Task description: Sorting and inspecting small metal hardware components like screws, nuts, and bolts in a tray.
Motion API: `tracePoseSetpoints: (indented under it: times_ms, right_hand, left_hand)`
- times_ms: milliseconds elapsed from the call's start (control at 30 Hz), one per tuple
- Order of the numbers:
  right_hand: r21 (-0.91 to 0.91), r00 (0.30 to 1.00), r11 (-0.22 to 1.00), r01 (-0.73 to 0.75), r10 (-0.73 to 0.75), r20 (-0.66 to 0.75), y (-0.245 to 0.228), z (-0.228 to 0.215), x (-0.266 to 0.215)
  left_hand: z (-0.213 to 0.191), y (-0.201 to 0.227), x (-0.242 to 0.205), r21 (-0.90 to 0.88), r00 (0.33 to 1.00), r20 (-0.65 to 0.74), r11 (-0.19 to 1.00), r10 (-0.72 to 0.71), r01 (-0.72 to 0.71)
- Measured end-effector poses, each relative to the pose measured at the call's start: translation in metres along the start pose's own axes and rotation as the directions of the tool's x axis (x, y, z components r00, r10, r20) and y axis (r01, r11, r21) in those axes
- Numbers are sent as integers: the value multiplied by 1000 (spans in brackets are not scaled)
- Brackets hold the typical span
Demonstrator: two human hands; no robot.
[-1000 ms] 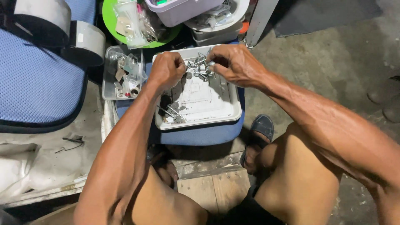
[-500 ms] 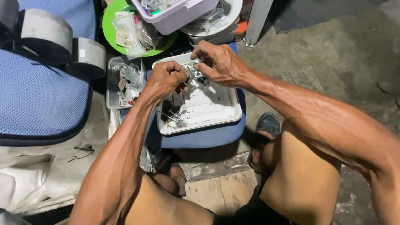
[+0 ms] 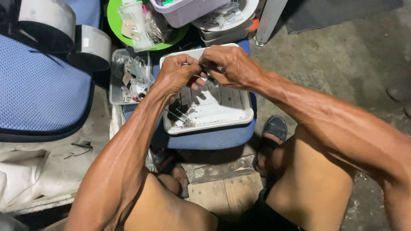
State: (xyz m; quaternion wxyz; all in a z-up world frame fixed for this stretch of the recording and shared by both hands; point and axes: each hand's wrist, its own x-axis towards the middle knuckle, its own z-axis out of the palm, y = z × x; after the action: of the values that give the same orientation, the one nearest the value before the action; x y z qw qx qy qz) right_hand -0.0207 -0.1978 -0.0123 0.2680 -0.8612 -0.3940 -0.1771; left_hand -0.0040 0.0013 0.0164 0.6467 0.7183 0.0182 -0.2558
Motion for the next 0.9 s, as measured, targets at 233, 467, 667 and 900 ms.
tracePoseSetpoints:
  times_ms: [233, 467, 667, 900]
  right_hand:
    - [153, 999, 988, -13, 20, -42, -13, -13, 8]
    - [69, 961, 962, -265, 258, 96, 14, 6, -3]
    - [-153, 934, 952, -264, 292, 205, 19, 9, -4]
    - [-149, 930, 963, -223, 256, 264, 24, 45, -5]
  left_hand:
    - [-2, 8, -12, 10, 998, -60, 999, 34, -33]
    - [-13, -19, 0, 790, 973, 182, 568, 142, -230]
    - [-20, -18, -11, 904, 949, 226, 410, -220, -120]
    - [-32, -83, 15, 957, 970, 240, 179, -35, -231]
